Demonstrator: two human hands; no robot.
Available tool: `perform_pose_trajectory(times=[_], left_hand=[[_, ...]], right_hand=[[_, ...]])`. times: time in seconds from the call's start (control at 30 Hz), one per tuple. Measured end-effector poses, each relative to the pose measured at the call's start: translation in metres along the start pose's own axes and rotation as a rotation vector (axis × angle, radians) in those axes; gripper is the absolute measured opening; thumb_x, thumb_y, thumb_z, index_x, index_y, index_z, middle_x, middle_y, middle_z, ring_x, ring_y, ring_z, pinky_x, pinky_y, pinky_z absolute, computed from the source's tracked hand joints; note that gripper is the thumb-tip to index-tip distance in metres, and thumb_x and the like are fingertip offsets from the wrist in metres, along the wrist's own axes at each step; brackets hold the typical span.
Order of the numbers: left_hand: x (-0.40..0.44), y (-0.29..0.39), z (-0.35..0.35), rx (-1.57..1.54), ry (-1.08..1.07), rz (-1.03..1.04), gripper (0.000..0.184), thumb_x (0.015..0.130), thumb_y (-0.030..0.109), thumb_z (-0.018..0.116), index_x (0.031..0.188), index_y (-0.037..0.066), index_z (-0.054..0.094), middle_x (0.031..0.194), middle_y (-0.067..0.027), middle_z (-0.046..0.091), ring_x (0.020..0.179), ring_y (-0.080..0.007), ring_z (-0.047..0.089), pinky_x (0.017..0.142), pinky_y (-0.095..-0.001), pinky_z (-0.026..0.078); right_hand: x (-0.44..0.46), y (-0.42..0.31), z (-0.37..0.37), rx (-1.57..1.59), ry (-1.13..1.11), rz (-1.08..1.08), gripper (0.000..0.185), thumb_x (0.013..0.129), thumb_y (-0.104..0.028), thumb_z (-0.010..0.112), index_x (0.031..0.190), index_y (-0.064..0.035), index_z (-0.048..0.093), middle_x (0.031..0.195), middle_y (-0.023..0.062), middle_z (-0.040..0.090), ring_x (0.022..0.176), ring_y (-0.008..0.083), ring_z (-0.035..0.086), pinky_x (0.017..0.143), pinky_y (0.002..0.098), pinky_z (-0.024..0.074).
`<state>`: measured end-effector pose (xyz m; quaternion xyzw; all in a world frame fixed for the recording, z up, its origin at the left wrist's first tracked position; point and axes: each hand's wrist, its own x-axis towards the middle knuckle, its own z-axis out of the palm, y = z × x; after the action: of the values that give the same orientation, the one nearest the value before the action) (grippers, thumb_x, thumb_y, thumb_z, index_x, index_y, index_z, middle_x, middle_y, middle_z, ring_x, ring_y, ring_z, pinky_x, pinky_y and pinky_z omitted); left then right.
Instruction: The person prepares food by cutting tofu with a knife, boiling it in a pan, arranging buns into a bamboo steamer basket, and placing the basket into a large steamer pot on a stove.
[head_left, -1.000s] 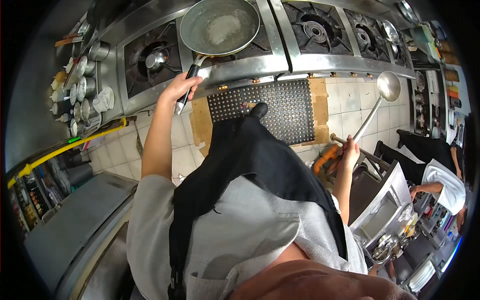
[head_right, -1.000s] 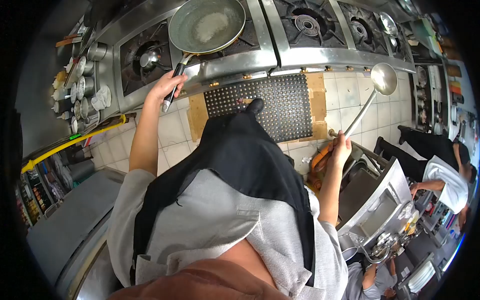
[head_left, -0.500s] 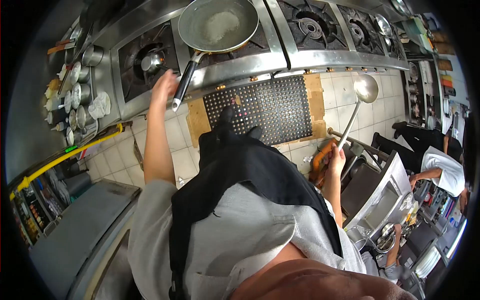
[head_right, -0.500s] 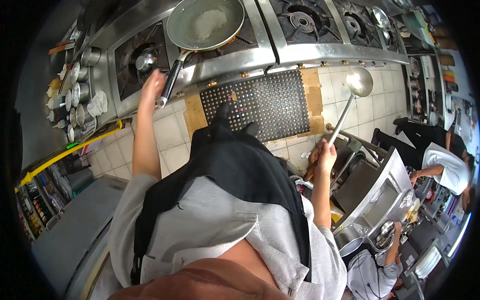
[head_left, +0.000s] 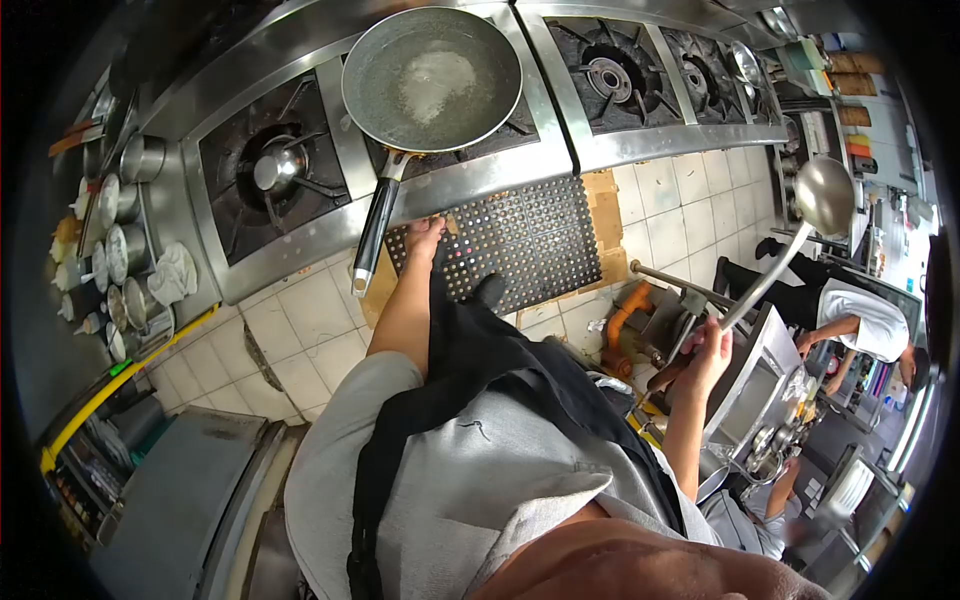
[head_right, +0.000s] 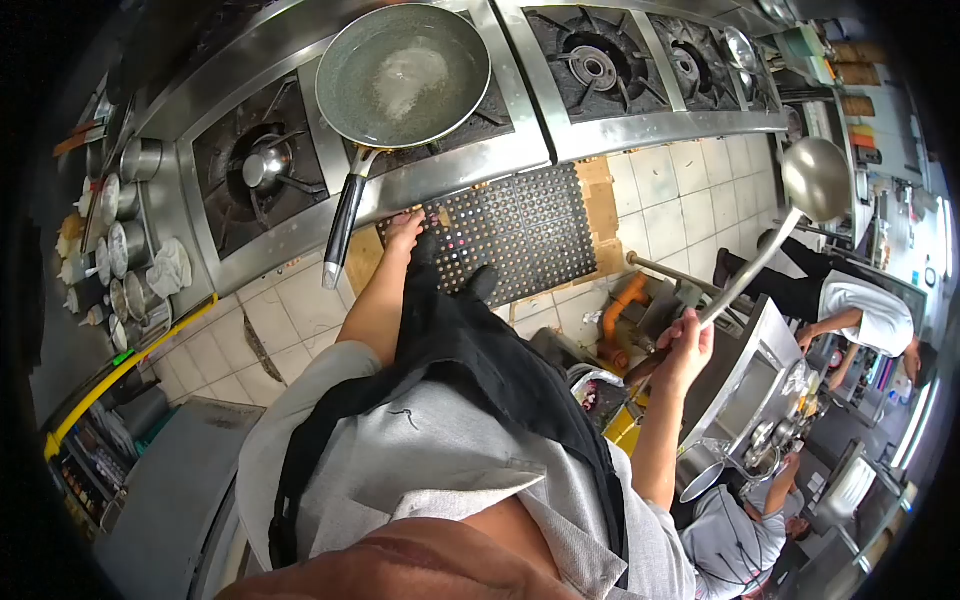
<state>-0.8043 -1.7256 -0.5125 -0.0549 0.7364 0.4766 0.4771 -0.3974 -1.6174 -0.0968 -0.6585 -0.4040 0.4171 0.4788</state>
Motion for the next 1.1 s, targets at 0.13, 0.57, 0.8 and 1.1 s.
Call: perform_pose_trajectory(times=[0.13,0.57,0.8,1.1], left_hand=[[0.019,-0.007,0.020,-0.071,0.136,0.019,0.035,0.081,0.032,0.087,0.103,0.007,0.074,0.093,-0.0009,0.073,0.074,-0.0131,0.064,0.054,-0.0284,0.046],[0.025,-0.011,-0.042,0.409,-0.054,-0.011,0.045,0.098,0.040,0.048,0.103,0.003,0.072,0.088,-0.0179,0.075,0.068,-0.0292,0.075,0.074,-0.0437,0.058],[0.002,-0.009,-0.165,1.098,-0.298,0.596,0.034,0.095,0.031,0.059,0.100,0.000,0.071,0.082,-0.0153,0.071,0.069,-0.0246,0.068,0.065,-0.0403,0.056],[-0.041,0.012,-0.258,1.050,-0.151,0.245,0.042,0.092,0.040,0.055,0.097,0.003,0.074,0.100,-0.0250,0.071,0.099,-0.0402,0.068,0.086,-0.0480,0.053]], right_hand=[[-0.010,-0.052,-0.001,0.003,-0.062,-0.017,0.013,0.099,-0.017,0.063,0.100,-0.0061,0.057,0.062,0.0000,0.046,0.043,0.0100,0.042,0.036,0.0255,0.0374],[-0.051,-0.086,0.066,-0.242,-0.425,0.002,0.017,0.101,-0.015,0.058,0.113,-0.0034,0.061,0.067,-0.0035,0.049,0.046,0.0033,0.041,0.037,0.0201,0.0336],[-0.048,-0.042,0.141,-0.515,-0.616,-0.168,0.021,0.096,-0.019,0.065,0.105,-0.0002,0.064,0.066,0.0024,0.055,0.061,0.0103,0.052,0.056,0.0322,0.0431],[-0.037,-0.009,0.214,-1.041,-0.647,-0.582,0.026,0.092,-0.030,0.062,0.101,-0.0057,0.057,0.076,0.0249,0.067,0.077,0.0464,0.067,0.071,0.0571,0.0510]])
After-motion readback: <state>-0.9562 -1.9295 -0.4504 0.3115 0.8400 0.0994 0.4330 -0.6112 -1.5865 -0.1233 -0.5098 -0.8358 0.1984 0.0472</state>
